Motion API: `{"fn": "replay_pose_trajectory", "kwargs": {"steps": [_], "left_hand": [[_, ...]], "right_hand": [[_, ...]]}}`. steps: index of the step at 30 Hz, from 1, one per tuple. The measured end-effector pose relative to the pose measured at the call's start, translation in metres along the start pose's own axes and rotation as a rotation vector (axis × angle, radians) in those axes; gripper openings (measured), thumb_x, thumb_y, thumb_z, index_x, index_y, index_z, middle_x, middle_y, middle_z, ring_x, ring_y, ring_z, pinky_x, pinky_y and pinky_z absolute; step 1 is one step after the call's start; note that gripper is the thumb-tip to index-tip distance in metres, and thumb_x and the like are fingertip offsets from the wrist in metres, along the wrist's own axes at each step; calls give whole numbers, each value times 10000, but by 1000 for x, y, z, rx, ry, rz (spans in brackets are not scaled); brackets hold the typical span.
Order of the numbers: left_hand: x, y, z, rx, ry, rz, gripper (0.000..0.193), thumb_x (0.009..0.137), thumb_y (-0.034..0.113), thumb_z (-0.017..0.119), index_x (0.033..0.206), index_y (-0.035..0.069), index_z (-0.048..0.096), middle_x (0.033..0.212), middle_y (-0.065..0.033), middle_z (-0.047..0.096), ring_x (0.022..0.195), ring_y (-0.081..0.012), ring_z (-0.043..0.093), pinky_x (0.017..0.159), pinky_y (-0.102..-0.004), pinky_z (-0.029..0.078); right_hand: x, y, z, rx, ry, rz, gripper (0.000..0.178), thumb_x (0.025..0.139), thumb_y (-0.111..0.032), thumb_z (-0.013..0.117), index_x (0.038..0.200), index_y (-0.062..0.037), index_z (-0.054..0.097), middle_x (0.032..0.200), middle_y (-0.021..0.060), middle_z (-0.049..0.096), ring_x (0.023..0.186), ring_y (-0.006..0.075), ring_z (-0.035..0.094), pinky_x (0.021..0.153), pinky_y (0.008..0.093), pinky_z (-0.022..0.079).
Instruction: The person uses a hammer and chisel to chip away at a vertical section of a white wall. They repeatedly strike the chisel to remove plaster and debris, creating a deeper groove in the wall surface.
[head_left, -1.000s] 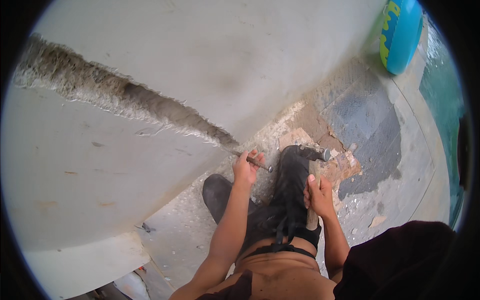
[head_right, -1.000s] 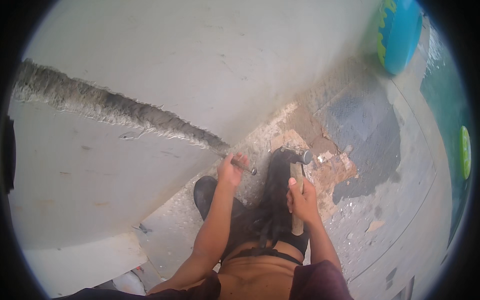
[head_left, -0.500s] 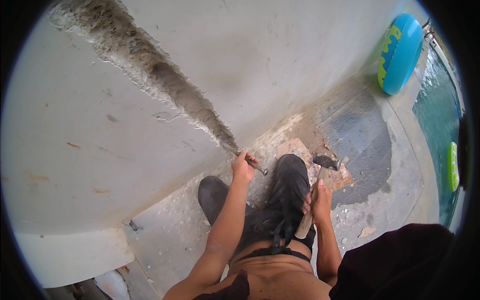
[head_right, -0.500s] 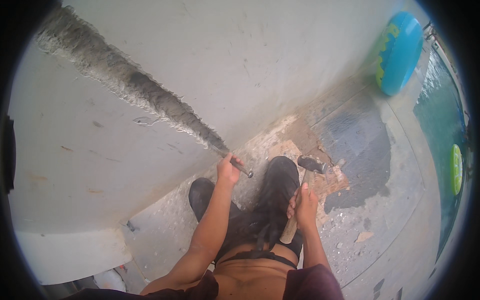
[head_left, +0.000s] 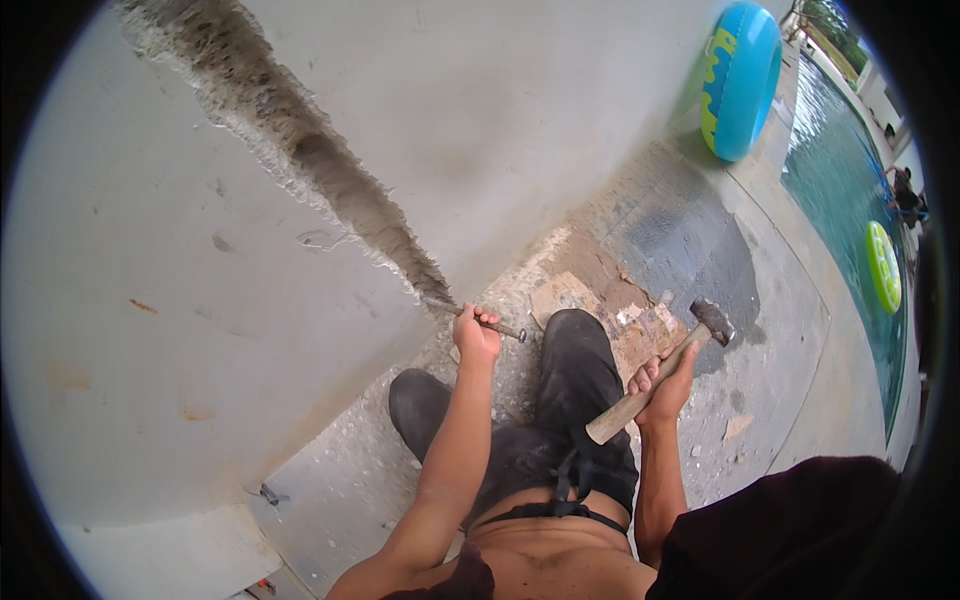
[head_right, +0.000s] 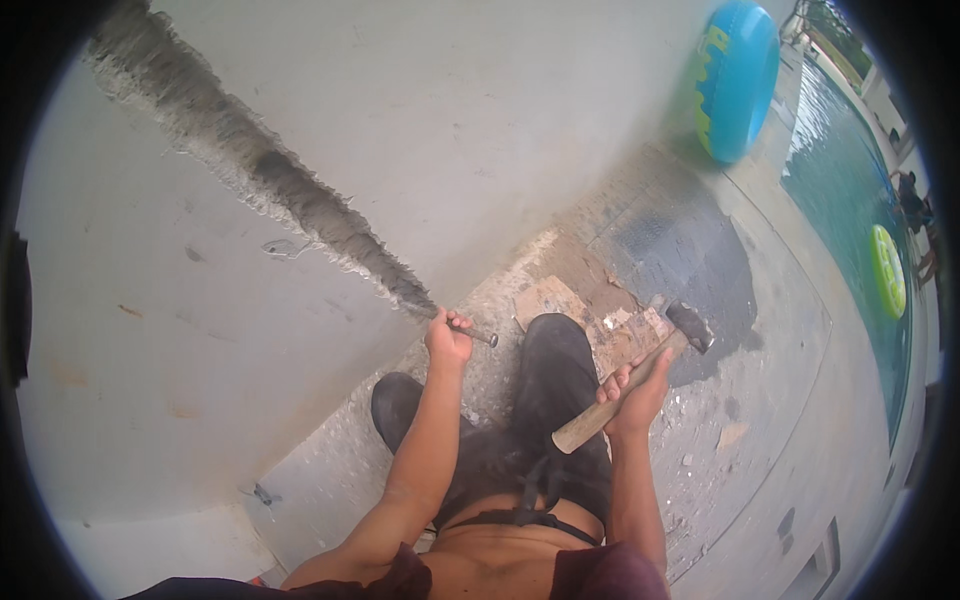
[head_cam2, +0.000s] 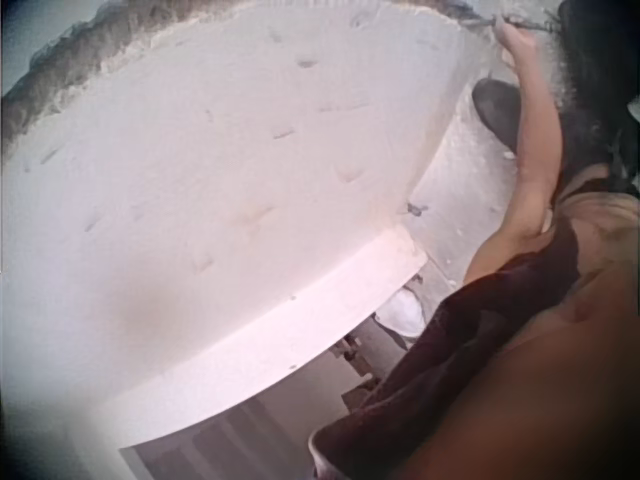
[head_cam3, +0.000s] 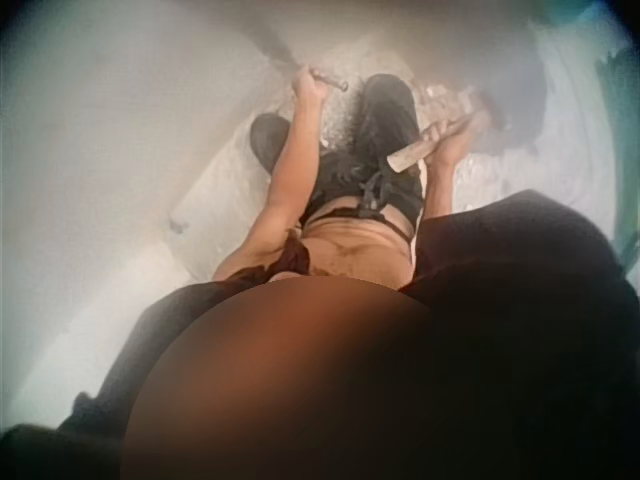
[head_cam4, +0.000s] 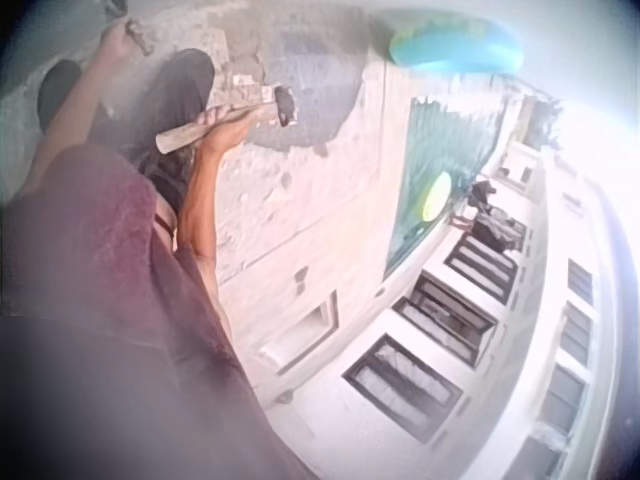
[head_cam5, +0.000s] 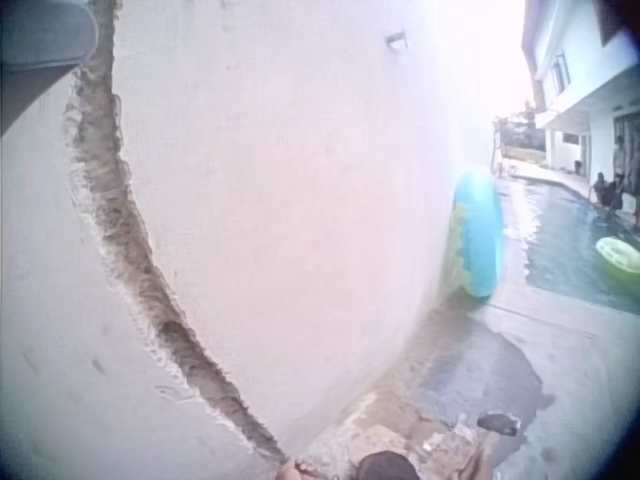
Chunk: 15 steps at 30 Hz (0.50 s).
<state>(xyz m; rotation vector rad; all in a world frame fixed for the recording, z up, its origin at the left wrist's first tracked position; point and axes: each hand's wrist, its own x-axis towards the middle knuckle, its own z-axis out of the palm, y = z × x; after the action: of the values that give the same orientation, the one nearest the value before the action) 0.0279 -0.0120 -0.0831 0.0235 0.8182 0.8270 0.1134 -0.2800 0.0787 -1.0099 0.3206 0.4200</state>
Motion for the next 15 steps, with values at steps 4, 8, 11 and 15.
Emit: {"fn": "replay_pose_trajectory", "kwargs": {"steps": [4, 8, 11, 15], "left_hand": [[0, 1, 5, -93, 0, -121, 283, 1034, 257, 414, 805, 91, 426, 685, -16, 430, 586, -140, 396, 574, -302, 368], [10, 5, 19, -63, 54, -125, 345, 1032, 310, 420, 754, 105, 416, 645, -8, 398, 563, -141, 380, 557, -298, 360], [23, 8, 20, -77, 79, -107, 387, 1030, 350, 421, 723, 116, 384, 609, 1, 354, 513, -140, 348, 517, -296, 344], [16, 0, 33, -23, 184, -74, 441, 1031, 409, 387, 689, 135, 338, 563, 28, 315, 457, -125, 296, 462, -294, 308]], "right_hand": [[-1, 14, -4, 26, 7, -9, 495, 975, -600, 378, 901, -111, 396, 565, 10, 389, 400, 125, 396, 371, 301, 377], [-2, 46, 19, 9, -11, 5, 490, 983, -586, 365, 905, -104, 406, 559, 16, 390, 401, 131, 389, 364, 312, 376], [-2, 90, 33, -20, -33, 74, 504, 979, -600, 362, 900, -104, 411, 555, 15, 384, 387, 133, 386, 357, 322, 385], [-14, 134, 34, -119, -59, 260, 506, 986, -587, 353, 893, -93, 412, 549, 30, 398, 382, 150, 399, 355, 328, 387]]}}
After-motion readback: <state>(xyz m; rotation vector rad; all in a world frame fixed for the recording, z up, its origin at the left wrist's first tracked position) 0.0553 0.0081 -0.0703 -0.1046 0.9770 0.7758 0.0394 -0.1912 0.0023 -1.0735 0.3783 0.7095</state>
